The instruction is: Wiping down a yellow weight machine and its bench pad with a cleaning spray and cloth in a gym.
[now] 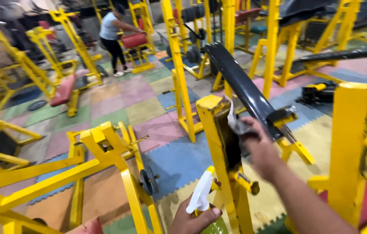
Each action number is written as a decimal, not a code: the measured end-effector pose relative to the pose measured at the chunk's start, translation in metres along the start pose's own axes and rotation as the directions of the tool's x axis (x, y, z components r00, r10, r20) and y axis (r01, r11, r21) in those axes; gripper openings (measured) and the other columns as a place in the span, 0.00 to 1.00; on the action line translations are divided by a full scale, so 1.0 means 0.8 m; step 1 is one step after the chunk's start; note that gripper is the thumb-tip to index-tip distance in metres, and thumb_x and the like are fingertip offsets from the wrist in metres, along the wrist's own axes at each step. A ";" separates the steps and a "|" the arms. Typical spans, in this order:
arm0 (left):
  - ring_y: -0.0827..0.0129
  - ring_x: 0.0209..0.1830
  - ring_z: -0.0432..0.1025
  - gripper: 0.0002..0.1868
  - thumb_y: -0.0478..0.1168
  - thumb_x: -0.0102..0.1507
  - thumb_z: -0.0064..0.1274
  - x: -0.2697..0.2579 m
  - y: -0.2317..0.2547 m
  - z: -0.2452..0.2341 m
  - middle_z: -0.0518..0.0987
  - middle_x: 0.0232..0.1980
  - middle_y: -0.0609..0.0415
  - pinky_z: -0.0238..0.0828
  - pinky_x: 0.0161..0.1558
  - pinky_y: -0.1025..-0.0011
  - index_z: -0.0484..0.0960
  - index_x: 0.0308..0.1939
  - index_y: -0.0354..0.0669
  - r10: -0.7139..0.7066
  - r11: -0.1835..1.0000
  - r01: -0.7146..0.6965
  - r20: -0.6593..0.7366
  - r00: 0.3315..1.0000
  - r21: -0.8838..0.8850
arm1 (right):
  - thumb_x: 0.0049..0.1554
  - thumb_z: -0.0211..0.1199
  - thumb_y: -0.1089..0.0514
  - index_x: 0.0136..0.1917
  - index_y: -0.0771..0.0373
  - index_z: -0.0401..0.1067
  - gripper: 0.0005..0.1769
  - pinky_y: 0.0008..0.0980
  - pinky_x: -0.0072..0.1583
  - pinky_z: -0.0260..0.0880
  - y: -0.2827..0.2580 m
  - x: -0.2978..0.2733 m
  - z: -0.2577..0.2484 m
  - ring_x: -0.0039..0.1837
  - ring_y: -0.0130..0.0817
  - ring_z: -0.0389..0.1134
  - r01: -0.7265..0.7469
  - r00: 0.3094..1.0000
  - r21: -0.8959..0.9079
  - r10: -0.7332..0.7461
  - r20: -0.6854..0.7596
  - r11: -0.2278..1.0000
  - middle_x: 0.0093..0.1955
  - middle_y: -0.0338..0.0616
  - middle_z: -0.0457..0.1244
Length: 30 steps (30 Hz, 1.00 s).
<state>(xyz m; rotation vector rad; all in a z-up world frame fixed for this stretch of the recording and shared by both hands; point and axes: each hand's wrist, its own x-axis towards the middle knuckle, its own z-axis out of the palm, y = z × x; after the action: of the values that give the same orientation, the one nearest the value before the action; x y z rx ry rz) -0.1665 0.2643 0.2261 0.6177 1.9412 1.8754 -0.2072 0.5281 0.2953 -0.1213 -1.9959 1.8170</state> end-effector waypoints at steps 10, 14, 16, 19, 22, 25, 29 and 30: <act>0.70 0.36 0.75 0.29 0.39 0.57 0.60 0.016 0.026 0.060 0.88 0.43 0.49 0.72 0.44 0.72 0.77 0.61 0.33 0.091 0.991 -0.105 -0.164 0.982 -0.079 | 0.50 0.65 0.42 0.86 0.49 0.36 0.60 0.35 0.69 0.65 0.037 0.014 -0.011 0.71 0.40 0.66 -0.306 0.884 -0.298 0.386 0.264 0.904 0.75 0.50 0.61; 0.70 0.44 0.78 0.36 0.42 0.58 0.60 0.017 0.062 0.086 0.83 0.50 0.50 0.75 0.48 0.71 0.70 0.70 0.37 0.167 0.986 -0.169 -0.170 0.971 0.002 | 0.47 0.70 0.58 0.78 0.61 0.53 0.49 0.36 0.59 0.73 0.013 0.014 -0.008 0.61 0.38 0.68 -0.169 0.923 0.108 0.119 0.366 0.980 0.66 0.49 0.64; 0.72 0.42 0.78 0.35 0.42 0.59 0.59 0.012 0.068 0.100 0.84 0.44 0.52 0.74 0.49 0.73 0.73 0.70 0.39 0.123 0.992 -0.123 -0.209 0.970 0.017 | 0.47 0.70 0.63 0.77 0.62 0.54 0.47 0.38 0.53 0.77 0.010 0.006 -0.007 0.56 0.41 0.69 -0.230 0.911 0.220 0.130 0.392 0.948 0.63 0.52 0.64; 0.71 0.39 0.76 0.31 0.41 0.58 0.59 0.017 0.065 0.110 0.85 0.41 0.51 0.72 0.44 0.75 0.78 0.65 0.39 0.033 0.998 -0.050 -0.309 0.951 -0.047 | 0.51 0.67 0.63 0.78 0.58 0.50 0.46 0.37 0.46 0.81 0.011 0.003 -0.004 0.46 0.45 0.75 -0.164 0.926 0.157 0.097 0.365 0.974 0.61 0.56 0.66; 0.70 0.37 0.77 0.19 0.41 0.57 0.63 0.017 0.065 0.121 0.88 0.39 0.52 0.75 0.45 0.73 0.85 0.49 0.33 0.079 0.997 -0.076 -0.372 0.925 0.023 | 0.55 0.62 0.68 0.77 0.63 0.50 0.40 0.35 0.45 0.74 0.028 0.004 -0.010 0.42 0.38 0.67 -0.184 0.893 0.471 -0.053 0.447 0.862 0.56 0.54 0.63; 0.73 0.44 0.78 0.29 0.37 0.58 0.56 0.018 0.090 0.132 0.78 0.65 0.53 0.73 0.50 0.73 0.75 0.65 0.35 0.237 0.971 -0.239 -0.304 0.923 0.032 | 0.58 0.57 0.63 0.77 0.61 0.62 0.33 0.32 0.70 0.61 0.056 0.020 -0.023 0.70 0.31 0.64 -0.194 0.919 0.288 0.070 0.389 0.938 0.73 0.42 0.63; 0.73 0.43 0.78 0.31 0.39 0.59 0.58 0.022 0.092 0.140 0.76 0.63 0.53 0.73 0.50 0.73 0.72 0.67 0.38 0.191 0.982 -0.178 -0.323 0.927 0.070 | 0.66 0.45 0.52 0.72 0.74 0.64 0.29 0.38 0.62 0.61 0.104 0.014 -0.027 0.63 0.42 0.64 -0.408 0.891 0.586 0.165 0.423 0.700 0.67 0.56 0.64; 0.73 0.41 0.77 0.32 0.40 0.59 0.58 0.024 0.091 0.142 0.78 0.57 0.53 0.72 0.49 0.73 0.72 0.68 0.40 0.168 0.985 -0.145 -0.339 0.926 0.092 | 0.65 0.42 0.52 0.75 0.74 0.61 0.32 0.41 0.66 0.61 0.112 0.010 -0.025 0.67 0.45 0.64 -0.412 0.870 0.564 0.126 0.476 0.715 0.72 0.57 0.63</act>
<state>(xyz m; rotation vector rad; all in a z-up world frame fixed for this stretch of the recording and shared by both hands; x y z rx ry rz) -0.1168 0.3710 0.2942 0.5006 2.2371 2.1463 -0.2269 0.5610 0.2119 0.2059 -1.4835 2.8403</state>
